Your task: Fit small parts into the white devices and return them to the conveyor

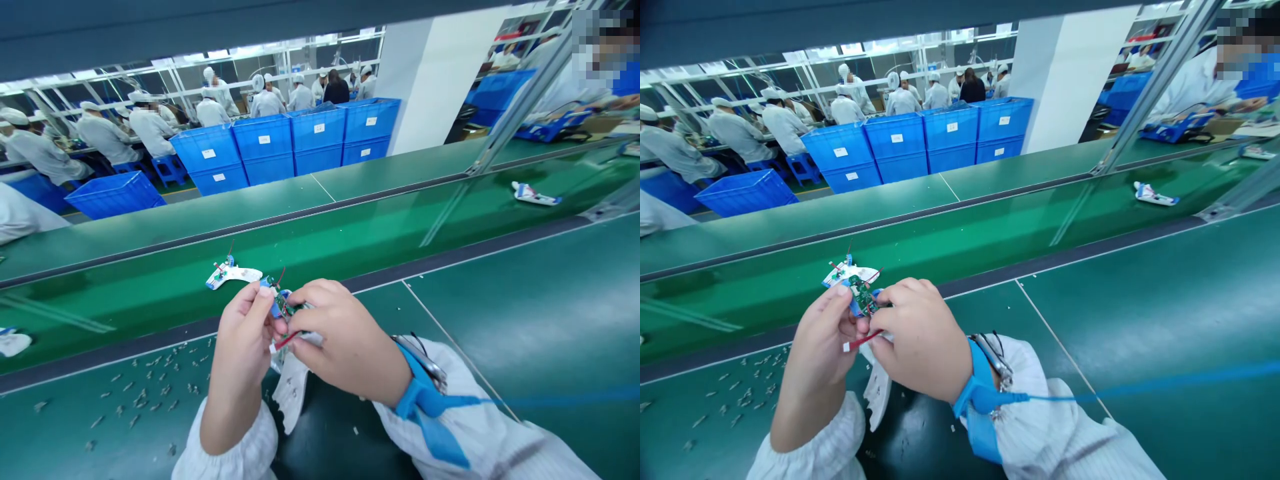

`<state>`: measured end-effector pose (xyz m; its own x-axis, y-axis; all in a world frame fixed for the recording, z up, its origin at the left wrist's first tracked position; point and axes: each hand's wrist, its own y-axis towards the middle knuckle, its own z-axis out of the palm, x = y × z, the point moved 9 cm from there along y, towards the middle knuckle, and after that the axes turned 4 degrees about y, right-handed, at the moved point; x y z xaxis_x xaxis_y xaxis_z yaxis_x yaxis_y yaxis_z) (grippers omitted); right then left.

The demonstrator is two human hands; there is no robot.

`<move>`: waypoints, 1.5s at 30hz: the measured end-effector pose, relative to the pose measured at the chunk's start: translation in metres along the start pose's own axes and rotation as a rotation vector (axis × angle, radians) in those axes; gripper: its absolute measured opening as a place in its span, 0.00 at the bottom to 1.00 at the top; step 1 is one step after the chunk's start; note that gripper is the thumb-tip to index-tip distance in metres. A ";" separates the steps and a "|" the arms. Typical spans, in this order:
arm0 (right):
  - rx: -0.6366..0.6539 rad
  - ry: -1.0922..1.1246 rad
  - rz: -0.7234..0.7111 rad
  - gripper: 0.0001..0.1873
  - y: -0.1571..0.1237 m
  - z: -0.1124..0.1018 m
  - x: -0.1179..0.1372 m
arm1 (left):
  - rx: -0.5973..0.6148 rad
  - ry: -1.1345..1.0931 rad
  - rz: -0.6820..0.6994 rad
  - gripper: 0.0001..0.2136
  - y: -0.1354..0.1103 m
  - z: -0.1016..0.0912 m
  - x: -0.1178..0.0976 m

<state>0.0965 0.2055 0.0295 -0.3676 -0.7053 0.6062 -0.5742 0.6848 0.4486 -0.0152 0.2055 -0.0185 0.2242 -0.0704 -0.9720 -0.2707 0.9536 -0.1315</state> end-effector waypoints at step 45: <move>-0.306 0.347 -0.038 0.11 0.001 -0.049 0.009 | 0.246 0.141 0.175 0.10 -0.026 0.021 -0.018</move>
<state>0.1285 0.2084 0.0678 -0.0542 -0.6634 0.7463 -0.3213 0.7192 0.6160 0.0072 0.1877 0.0063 0.0579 0.0777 -0.9953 -0.0560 0.9957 0.0744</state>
